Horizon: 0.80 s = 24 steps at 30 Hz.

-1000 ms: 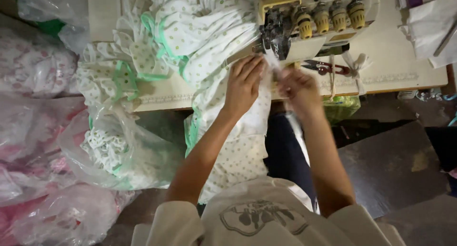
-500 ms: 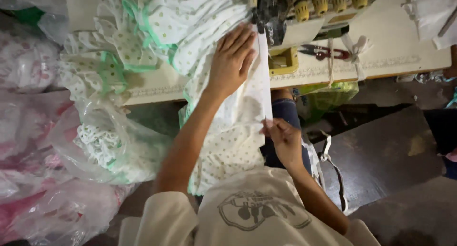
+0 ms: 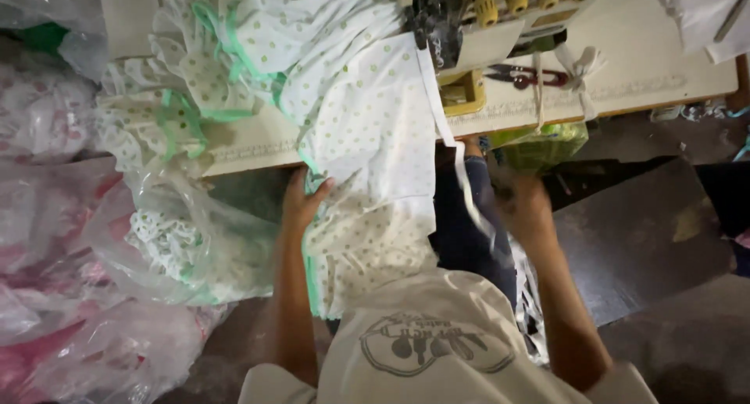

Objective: Sorting and stacking fabric garment pieces from plastic bags onto a work table

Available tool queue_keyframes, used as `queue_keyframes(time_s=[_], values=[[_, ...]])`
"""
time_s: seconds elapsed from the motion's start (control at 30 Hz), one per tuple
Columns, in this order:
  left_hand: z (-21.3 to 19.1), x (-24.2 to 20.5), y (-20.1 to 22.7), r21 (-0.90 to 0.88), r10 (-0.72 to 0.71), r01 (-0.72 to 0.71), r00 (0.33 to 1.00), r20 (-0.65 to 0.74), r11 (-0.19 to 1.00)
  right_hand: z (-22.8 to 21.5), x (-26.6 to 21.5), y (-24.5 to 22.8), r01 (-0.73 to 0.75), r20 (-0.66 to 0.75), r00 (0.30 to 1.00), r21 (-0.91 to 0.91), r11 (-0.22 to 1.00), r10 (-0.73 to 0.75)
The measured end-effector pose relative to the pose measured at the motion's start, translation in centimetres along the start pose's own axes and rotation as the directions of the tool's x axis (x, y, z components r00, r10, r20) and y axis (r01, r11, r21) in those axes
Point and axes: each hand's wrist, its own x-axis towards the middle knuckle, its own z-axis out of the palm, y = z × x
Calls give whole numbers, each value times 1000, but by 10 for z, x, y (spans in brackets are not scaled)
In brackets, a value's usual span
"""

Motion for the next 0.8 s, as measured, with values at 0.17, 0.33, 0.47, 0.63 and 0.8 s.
queue_keyframes(time_s=[0.17,0.33,0.47,0.63,0.8], values=[[46,19,-42,-314,-26,-35,982,-188,949,-43,170,31,-254,227,856,967,-5,465],[44,16,-49,-235,-21,-71,929,-370,969,-76,180,45,-244,506,724,823,-513,469],[37,16,-34,-226,-16,-66,938,-346,972,-98,156,15,-288,684,620,654,-699,384],[31,12,-16,-292,-46,-53,945,-323,955,-29,125,-55,-314,564,656,808,-499,501],[30,13,-18,-284,-28,-65,950,-312,957,-52,50,-74,-465,577,694,816,-344,430]])
